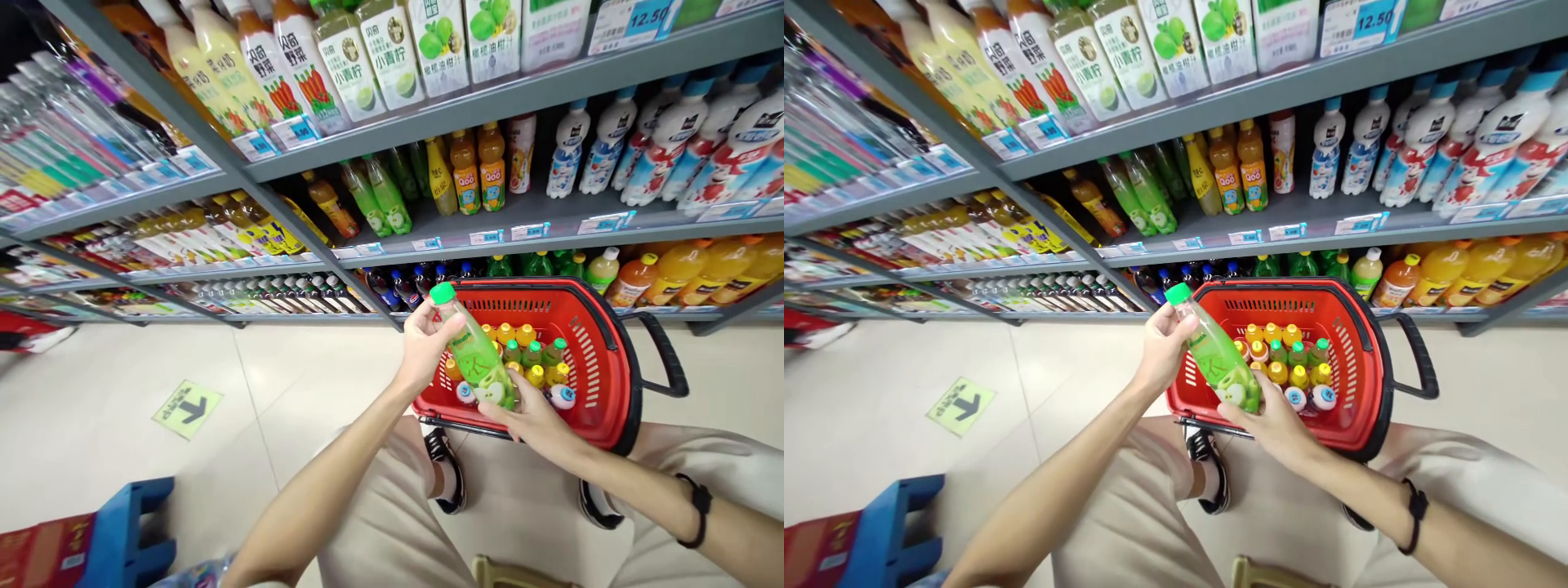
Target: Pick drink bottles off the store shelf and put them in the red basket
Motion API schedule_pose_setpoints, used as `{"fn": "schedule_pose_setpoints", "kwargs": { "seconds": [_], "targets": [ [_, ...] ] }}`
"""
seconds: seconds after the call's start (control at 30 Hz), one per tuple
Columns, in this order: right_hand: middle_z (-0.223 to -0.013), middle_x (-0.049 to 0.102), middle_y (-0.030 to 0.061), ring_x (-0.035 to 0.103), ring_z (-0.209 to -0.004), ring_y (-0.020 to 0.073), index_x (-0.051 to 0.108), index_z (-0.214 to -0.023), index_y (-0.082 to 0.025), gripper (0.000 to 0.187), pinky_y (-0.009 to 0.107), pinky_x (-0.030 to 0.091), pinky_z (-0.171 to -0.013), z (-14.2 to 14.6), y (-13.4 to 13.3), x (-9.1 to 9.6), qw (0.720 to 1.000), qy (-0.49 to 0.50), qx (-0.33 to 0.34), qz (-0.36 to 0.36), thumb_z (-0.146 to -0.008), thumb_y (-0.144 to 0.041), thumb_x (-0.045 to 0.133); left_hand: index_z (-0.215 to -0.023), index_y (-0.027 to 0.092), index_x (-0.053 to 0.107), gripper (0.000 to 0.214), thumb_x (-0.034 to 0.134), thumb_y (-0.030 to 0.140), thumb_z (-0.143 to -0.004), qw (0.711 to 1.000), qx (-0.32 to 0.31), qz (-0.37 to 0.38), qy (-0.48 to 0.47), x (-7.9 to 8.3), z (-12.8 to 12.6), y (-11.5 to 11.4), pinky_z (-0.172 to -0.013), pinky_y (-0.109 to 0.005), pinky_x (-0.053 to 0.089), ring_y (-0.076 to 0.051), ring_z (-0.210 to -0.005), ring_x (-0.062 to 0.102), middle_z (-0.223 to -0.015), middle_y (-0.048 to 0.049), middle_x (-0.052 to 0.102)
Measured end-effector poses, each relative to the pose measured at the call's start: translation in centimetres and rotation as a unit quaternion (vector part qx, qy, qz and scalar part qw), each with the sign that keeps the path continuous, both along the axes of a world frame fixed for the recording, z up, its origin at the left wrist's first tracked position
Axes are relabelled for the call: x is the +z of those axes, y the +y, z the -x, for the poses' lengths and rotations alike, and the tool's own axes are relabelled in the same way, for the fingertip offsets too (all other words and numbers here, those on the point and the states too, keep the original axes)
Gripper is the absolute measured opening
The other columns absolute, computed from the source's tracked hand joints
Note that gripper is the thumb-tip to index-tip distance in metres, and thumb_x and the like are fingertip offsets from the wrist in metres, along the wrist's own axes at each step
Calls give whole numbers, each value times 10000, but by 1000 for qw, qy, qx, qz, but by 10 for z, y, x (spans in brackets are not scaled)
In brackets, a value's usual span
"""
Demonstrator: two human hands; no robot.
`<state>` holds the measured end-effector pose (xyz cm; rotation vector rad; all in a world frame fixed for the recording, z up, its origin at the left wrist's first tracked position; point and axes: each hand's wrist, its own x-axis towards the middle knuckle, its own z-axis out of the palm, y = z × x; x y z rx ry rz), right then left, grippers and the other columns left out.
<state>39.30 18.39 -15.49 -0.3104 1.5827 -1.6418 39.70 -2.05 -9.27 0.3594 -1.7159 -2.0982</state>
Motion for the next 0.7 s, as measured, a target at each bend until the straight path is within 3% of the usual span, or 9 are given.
{"fn": "schedule_pose_setpoints", "kwargs": {
  "seconds": [0.13,0.3,0.5,0.7],
  "targets": [
    [-843,653,5,494,-560,113,605,-1363,-205,649,210,374,-465,-1,3,-3,999,22,-32,-7,-838,-521,818,-980,193,660,531,950,492,-651,1000,-11,-7,-2,6,-2,0,-719,-258,575,-122,-716,643,-890,-7,693],
    [-749,546,-39,373,-490,74,631,-1253,-193,553,207,305,-418,1,2,4,1000,13,-8,8,-864,-553,789,-1021,195,718,472,929,463,-695,999,-43,16,-11,13,-2,-7,-647,-237,540,-119,-698,620,-896,-18,695],
    [-775,524,-44,341,-442,37,620,-1167,-184,695,213,308,-420,3,-1,15,999,-43,12,14,-823,-783,699,-1190,226,706,513,876,463,-768,992,-120,19,-22,12,-5,-17,-554,-217,512,-103,-602,558,-865,-15,665],
    [-762,503,-62,296,-439,36,572,-1000,-215,656,221,322,-438,0,1,17,989,-116,61,61,-813,-837,664,-1104,206,688,505,932,394,-704,989,-137,55,28,18,-8,-16,-684,-253,564,-151,-782,644,-969,-46,672]
  ]
}}
